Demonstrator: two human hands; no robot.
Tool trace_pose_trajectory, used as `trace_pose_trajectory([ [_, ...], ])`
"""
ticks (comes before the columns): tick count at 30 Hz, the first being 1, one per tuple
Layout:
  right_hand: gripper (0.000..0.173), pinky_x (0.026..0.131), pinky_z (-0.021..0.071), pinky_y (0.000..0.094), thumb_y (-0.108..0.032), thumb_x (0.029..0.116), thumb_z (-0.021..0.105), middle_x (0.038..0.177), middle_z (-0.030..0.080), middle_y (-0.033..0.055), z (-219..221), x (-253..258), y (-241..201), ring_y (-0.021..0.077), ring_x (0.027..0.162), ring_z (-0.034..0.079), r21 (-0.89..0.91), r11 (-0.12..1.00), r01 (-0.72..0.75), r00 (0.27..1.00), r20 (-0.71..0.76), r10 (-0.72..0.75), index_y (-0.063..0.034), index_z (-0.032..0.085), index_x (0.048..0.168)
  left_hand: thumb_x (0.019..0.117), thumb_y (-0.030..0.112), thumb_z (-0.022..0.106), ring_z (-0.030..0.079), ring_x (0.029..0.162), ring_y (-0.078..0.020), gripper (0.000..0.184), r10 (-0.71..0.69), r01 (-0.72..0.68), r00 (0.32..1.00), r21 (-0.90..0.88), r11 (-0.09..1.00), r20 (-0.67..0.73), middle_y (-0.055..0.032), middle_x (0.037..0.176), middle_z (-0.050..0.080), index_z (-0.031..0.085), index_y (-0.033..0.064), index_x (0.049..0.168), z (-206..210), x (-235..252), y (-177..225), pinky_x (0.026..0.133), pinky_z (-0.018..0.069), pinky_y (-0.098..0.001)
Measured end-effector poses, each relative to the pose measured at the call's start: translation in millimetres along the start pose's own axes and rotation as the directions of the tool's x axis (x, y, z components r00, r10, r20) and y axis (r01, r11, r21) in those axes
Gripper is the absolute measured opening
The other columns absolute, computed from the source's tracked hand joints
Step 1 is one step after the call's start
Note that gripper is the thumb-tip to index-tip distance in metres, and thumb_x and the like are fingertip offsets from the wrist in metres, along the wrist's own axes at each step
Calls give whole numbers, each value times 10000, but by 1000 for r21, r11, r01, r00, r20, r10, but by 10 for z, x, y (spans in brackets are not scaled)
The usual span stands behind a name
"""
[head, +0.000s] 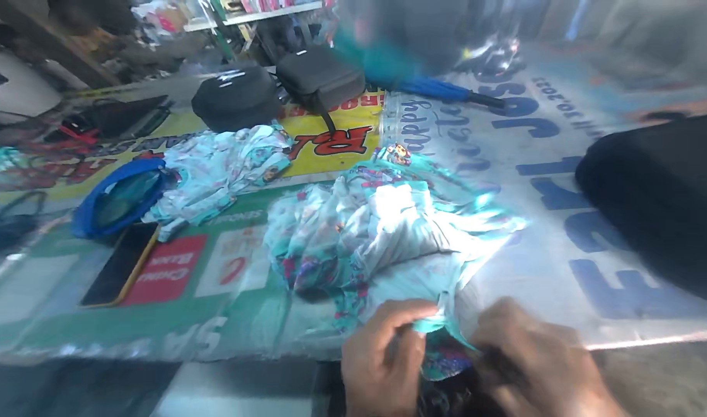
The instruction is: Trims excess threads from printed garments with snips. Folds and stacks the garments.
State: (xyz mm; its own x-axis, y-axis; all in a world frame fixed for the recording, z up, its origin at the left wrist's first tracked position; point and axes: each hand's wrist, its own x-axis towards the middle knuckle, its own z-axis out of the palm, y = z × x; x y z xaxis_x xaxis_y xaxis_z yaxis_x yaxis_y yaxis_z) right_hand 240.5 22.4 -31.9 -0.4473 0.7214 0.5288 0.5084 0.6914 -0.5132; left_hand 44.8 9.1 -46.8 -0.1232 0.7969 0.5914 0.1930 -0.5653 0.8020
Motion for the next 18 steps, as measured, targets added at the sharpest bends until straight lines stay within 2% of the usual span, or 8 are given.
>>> trace_pose_trajectory([
  [1, 134, 570, 476, 252, -225, 968, 628, 890, 666, 97, 21, 19, -35, 154, 742, 626, -16, 1000, 12, 1000, -3, -12, -94, 640, 946, 1023, 229, 608, 696, 944, -18, 186, -103, 93, 994, -179, 980, -47, 36, 1032, 747, 742, 116, 1087, 19, 2, 22, 828, 579, -185],
  [3, 144, 549, 479, 275, -245, 969, 638, 887, 676, 92, 55, 59, -98, 170, 719, 635, -63, 998, 7, 1000, -11, -8, -102, 643, 952, 974, 216, 673, 707, 906, -43, 167, -290, 209, 952, -477, 854, -103, 9, 985, 758, 775, 112, 1057, 70, 4, 46, 825, 583, -212],
  [5, 196, 527, 471, 280, -283, 944, 675, 861, 685, 85, 64, 101, -138, 160, 669, 625, -81, 996, -30, 999, -35, 28, -96, 649, 998, 957, 199, 697, 711, 912, -66, 163, -373, 229, 921, -622, 748, -109, -27, 981, 756, 775, 88, 1048, 94, -2, 58, 841, 586, -235],
  [8, 373, 571, 474, 241, -368, 908, 731, 890, 687, 95, -3, 154, -190, 118, 694, 610, -9, 994, -112, 992, -55, 111, -70, 630, 1108, 957, 221, 696, 713, 920, -72, 182, -382, 231, 918, -648, 726, -101, -39, 985, 755, 773, 85, 1051, 81, 4, 60, 848, 585, -237],
  [10, 326, 639, 498, 194, -323, 939, 699, 954, 688, 92, -9, 180, -160, 82, 781, 627, 38, 994, -102, 992, -75, 105, -71, 610, 1126, 956, 225, 696, 708, 913, -60, 185, -374, 236, 924, -652, 720, -79, -33, 979, 755, 771, 87, 1053, 72, 6, 35, 842, 579, -224],
  [12, 255, 670, 499, 195, -285, 968, 681, 986, 699, 91, 19, 209, -111, 85, 827, 638, 39, 997, -62, 991, -116, 66, -74, 639, 1104, 946, 204, 707, 716, 898, -63, 172, -395, 243, 915, -676, 696, -77, -39, 968, 759, 773, 81, 1047, 89, 7, 26, 831, 588, -228],
  [18, 204, 676, 500, 222, -293, 984, 678, 969, 716, 62, 93, 250, -68, 94, 825, 651, -48, 998, -31, 982, -186, 22, -105, 679, 1062, 938, 156, 711, 727, 885, -79, 155, -433, 250, 897, -702, 667, -92, -61, 962, 763, 776, 63, 1044, 98, 26, 41, 822, 598, -239],
])
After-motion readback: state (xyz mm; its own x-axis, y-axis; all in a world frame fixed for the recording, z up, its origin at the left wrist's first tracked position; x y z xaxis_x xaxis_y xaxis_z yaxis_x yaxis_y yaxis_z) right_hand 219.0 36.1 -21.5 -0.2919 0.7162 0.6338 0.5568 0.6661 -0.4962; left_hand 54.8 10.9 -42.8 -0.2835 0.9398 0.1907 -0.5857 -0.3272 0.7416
